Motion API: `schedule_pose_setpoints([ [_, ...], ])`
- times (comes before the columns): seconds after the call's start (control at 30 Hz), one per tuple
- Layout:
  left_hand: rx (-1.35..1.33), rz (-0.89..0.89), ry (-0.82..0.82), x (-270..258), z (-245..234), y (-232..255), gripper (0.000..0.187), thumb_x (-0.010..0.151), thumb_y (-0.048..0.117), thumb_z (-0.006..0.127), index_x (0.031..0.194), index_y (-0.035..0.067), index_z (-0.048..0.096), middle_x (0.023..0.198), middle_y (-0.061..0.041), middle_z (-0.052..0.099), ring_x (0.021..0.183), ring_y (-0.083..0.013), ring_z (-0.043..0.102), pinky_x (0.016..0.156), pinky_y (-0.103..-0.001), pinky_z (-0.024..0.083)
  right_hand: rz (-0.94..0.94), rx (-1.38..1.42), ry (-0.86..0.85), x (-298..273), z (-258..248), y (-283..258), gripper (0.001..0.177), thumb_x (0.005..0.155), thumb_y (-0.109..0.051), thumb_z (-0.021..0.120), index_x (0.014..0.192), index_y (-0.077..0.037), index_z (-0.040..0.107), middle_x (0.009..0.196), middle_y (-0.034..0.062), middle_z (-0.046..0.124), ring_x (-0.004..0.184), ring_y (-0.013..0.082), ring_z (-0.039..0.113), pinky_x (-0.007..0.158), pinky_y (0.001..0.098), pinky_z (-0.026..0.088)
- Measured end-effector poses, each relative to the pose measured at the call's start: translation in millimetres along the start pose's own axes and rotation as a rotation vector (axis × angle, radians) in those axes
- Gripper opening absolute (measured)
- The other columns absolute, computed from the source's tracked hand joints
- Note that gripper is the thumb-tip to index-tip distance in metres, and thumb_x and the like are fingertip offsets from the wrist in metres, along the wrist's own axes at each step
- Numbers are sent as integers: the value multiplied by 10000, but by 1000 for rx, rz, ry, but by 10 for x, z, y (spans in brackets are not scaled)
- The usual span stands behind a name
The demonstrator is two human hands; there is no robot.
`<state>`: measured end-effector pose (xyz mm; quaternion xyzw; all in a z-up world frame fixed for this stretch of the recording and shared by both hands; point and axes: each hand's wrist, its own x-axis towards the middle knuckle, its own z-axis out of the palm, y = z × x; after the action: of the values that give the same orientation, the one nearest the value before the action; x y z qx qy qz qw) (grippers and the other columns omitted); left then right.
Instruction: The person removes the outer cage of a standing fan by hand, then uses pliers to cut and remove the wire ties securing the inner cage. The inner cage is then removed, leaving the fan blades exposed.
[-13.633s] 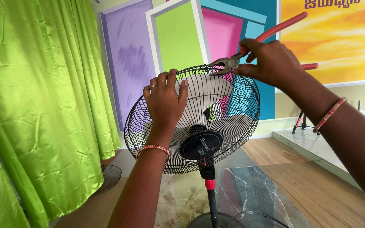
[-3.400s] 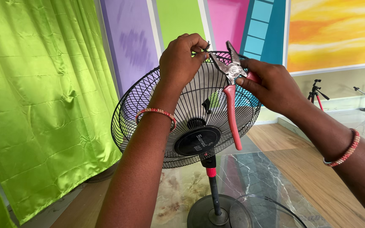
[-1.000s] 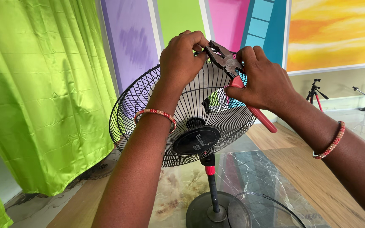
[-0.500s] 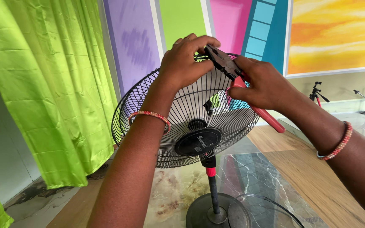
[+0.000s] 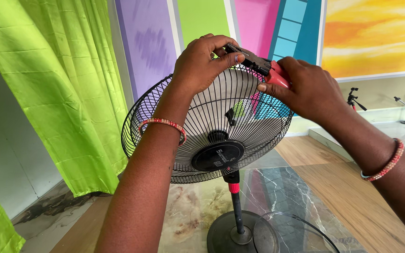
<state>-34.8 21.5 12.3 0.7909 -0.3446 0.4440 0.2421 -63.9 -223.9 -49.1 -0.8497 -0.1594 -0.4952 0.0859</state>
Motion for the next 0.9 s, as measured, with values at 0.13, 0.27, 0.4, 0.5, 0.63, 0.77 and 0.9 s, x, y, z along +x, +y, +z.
schedule_pose_setpoints([
  [0.13, -54, 57, 21, 18, 25, -95, 303, 943, 424, 689, 1133, 203, 770, 898, 17, 671, 857, -142, 656, 787, -354, 533, -51, -16, 34, -4, -3, 43, 655, 948, -658, 606, 1199, -54, 641, 962, 198, 670, 860, 404, 668, 724, 523, 527],
  [0.27, 126, 226, 135, 49, 123, -226, 282, 837, 237, 763, 1078, 91, 760, 1000, -42, 712, 1001, -236, 659, 853, -412, 519, -49, 4, 78, 4, -39, 50, 662, 899, -632, 648, 1280, -92, 643, 992, 180, 654, 885, 398, 655, 725, 522, 513],
  [0.4, 82, 149, 180, 92, 210, -265, 215, 810, 169, 811, 991, 85, 731, 1006, -34, 750, 1003, -214, 710, 886, -385, 551, -63, -36, 144, -19, -32, 14, 680, 881, -628, 678, 1277, -77, 636, 1002, 164, 643, 887, 393, 650, 707, 514, 513],
  [0.5, -2, 103, 218, 85, 237, -250, 192, 795, 138, 835, 938, 93, 717, 974, -16, 767, 963, -191, 740, 839, -359, 572, -100, -108, 191, -26, 2, 17, 703, 887, -659, 673, 1249, -57, 639, 973, 160, 636, 861, 378, 650, 703, 502, 514],
  [0.63, -26, 19, 220, 51, 228, -177, 158, 785, 154, 840, 875, 105, 719, 907, 14, 780, 908, -152, 762, 767, -346, 583, -204, -224, 294, -28, 18, 51, 701, 880, -679, 670, 1202, -57, 646, 930, 132, 631, 812, 334, 651, 681, 473, 506],
  [0.77, -17, 0, 191, 57, 186, -135, 172, 771, 165, 857, 848, 90, 722, 903, 1, 768, 860, -147, 746, 743, -344, 570, -166, -235, 224, -9, -4, 67, 728, 881, -704, 664, 1202, -51, 642, 900, 136, 620, 764, 323, 644, 665, 464, 509],
  [0.9, -19, -38, 126, 100, 160, -128, 174, 773, 191, 858, 861, 98, 740, 926, 0, 751, 842, -162, 727, 738, -343, 564, -226, -308, 314, 55, -29, 29, 678, 885, -691, 674, 1145, -65, 654, 907, 133, 635, 767, 334, 658, 679, 481, 515],
])
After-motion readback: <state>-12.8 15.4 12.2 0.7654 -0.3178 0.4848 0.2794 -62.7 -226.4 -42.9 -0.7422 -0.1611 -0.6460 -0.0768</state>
